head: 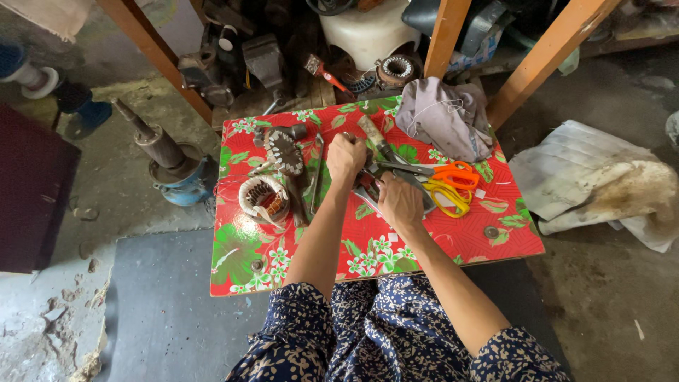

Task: The person sits on the floor and uses a hammer and pliers to scrape and clean the surface of a cylindrical motor part. They repeatedly strike and scrape the part, then use pliers to remove debris, continuing the process throughout the clip.

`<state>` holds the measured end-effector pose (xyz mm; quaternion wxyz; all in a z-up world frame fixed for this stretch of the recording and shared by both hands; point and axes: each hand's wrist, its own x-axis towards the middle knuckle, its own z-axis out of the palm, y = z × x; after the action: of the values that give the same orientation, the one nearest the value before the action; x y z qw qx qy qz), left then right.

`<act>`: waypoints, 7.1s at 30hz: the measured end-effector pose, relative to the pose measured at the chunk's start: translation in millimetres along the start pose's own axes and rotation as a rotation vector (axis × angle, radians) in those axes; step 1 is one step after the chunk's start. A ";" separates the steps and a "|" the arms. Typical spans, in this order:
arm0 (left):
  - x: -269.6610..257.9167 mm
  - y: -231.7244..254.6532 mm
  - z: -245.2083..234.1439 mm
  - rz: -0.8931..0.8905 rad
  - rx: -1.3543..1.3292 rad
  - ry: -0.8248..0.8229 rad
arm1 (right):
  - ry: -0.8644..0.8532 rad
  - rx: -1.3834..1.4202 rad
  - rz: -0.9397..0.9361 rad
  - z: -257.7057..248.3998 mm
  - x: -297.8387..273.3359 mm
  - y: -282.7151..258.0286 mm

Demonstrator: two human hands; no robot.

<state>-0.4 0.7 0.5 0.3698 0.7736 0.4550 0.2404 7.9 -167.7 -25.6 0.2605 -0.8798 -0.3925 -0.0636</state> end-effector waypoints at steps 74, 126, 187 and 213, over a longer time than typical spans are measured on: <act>-4.2 11.6 -10.3 0.056 -0.002 -0.067 | 0.250 0.128 -0.316 1.9 12.8 24.2; -2.9 5.6 -15.2 0.158 -0.049 -0.113 | -0.019 0.098 -0.189 -9.7 27.6 25.4; -5.5 13.5 -19.9 0.092 -0.030 -0.093 | -0.032 0.203 0.046 -0.1 16.8 21.7; -5.1 -1.5 -9.1 0.158 -0.091 0.005 | 0.009 0.022 -0.149 -8.1 23.1 -2.7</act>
<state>-10.0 -0.2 4.7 0.3833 0.7888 0.3819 0.2914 22.5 -155.2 -10.3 0.2663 -0.8450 -0.4563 -0.0826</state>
